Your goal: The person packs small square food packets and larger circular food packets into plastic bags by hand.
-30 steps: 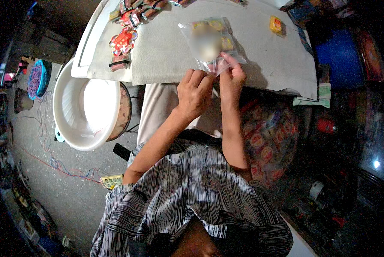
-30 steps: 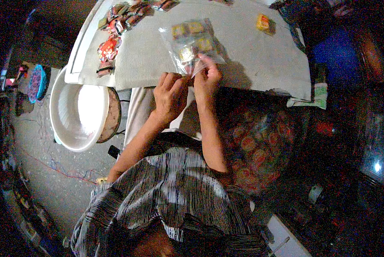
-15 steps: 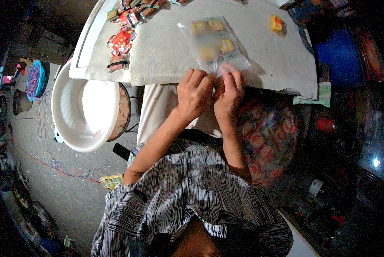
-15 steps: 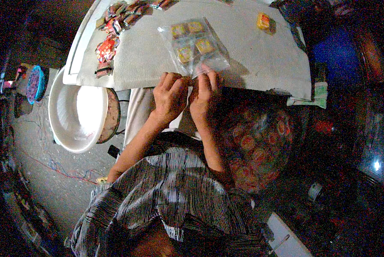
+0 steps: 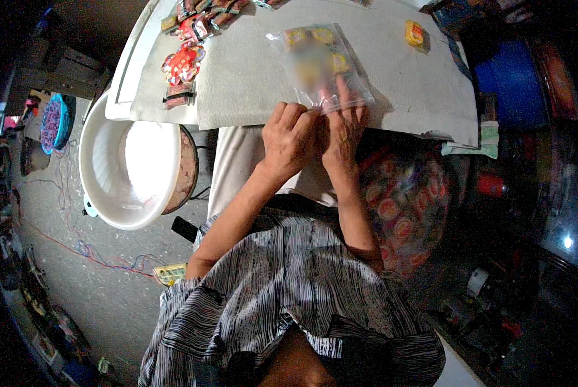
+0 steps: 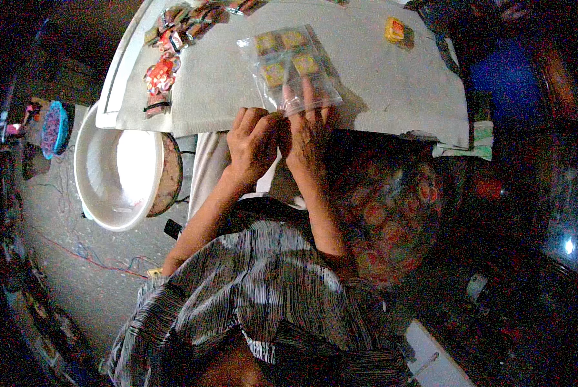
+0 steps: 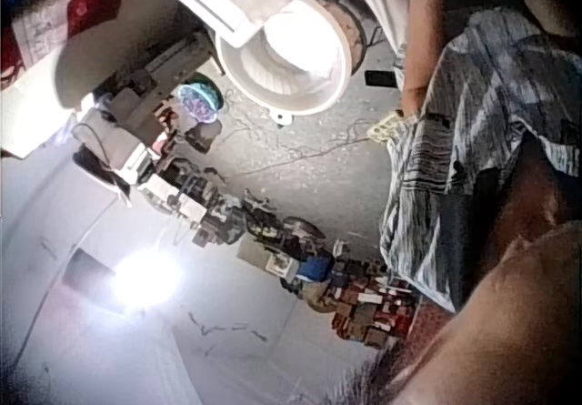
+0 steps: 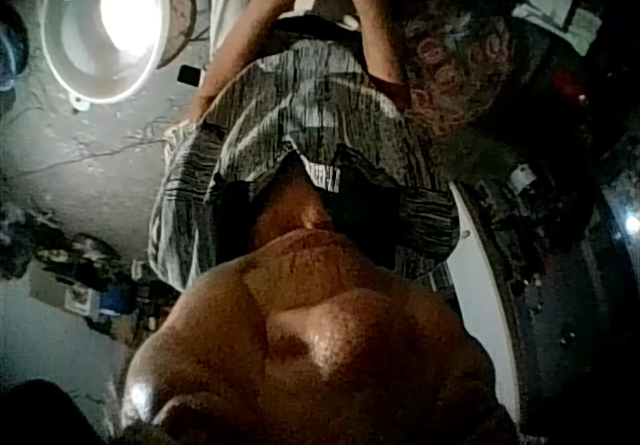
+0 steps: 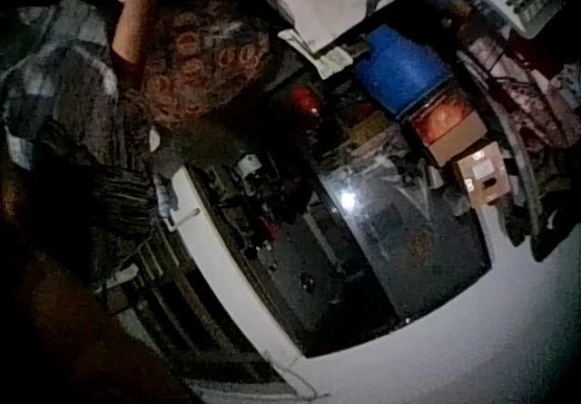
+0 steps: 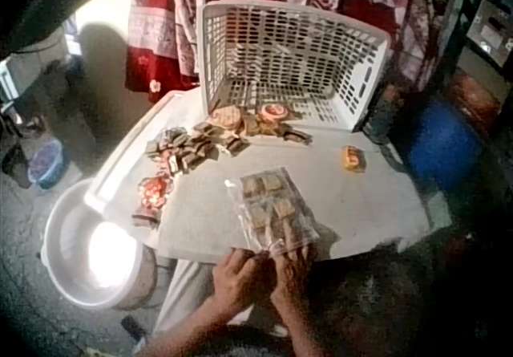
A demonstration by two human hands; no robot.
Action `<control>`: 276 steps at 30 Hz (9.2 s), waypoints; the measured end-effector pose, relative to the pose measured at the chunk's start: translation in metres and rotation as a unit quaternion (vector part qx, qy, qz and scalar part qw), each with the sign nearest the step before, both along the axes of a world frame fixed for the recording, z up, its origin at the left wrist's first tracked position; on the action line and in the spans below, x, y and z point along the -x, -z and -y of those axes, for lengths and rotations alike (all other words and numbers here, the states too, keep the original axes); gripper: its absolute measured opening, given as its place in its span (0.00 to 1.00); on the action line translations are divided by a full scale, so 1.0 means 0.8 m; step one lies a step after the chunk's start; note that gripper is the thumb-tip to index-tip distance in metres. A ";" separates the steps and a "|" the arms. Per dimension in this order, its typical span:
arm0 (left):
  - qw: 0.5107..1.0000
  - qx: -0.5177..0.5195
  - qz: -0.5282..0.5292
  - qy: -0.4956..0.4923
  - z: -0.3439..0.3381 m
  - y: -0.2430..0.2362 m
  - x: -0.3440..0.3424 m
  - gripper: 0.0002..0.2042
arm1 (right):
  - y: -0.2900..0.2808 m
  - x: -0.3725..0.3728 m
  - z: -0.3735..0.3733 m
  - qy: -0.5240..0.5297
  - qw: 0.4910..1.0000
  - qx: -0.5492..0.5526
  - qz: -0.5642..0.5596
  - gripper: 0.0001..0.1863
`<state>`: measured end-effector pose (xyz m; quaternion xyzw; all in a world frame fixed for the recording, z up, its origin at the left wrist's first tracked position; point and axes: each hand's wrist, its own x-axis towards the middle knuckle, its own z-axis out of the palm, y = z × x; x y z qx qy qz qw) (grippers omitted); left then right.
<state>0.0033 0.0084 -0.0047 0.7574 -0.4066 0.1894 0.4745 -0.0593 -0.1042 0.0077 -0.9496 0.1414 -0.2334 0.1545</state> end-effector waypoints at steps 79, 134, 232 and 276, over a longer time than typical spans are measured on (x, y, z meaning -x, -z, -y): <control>0.922 -0.127 0.087 0.356 0.004 -0.044 0.138 0.15 | 0.181 0.498 0.188 0.082 0.656 -0.636 0.399 0.18; 0.748 -0.362 -0.408 -0.378 -0.390 0.189 -0.188 0.24 | 0.017 -0.046 0.110 0.003 0.986 0.168 -0.016 0.20; 0.990 -0.068 -0.111 0.050 -0.028 -0.011 -0.009 0.06 | 0.022 0.009 -0.042 0.084 0.760 -0.629 0.141 0.05; 0.992 -0.101 -0.056 0.058 -0.022 -0.002 -0.075 0.08 | -0.043 -0.023 0.091 0.009 0.958 -0.283 -0.047 0.09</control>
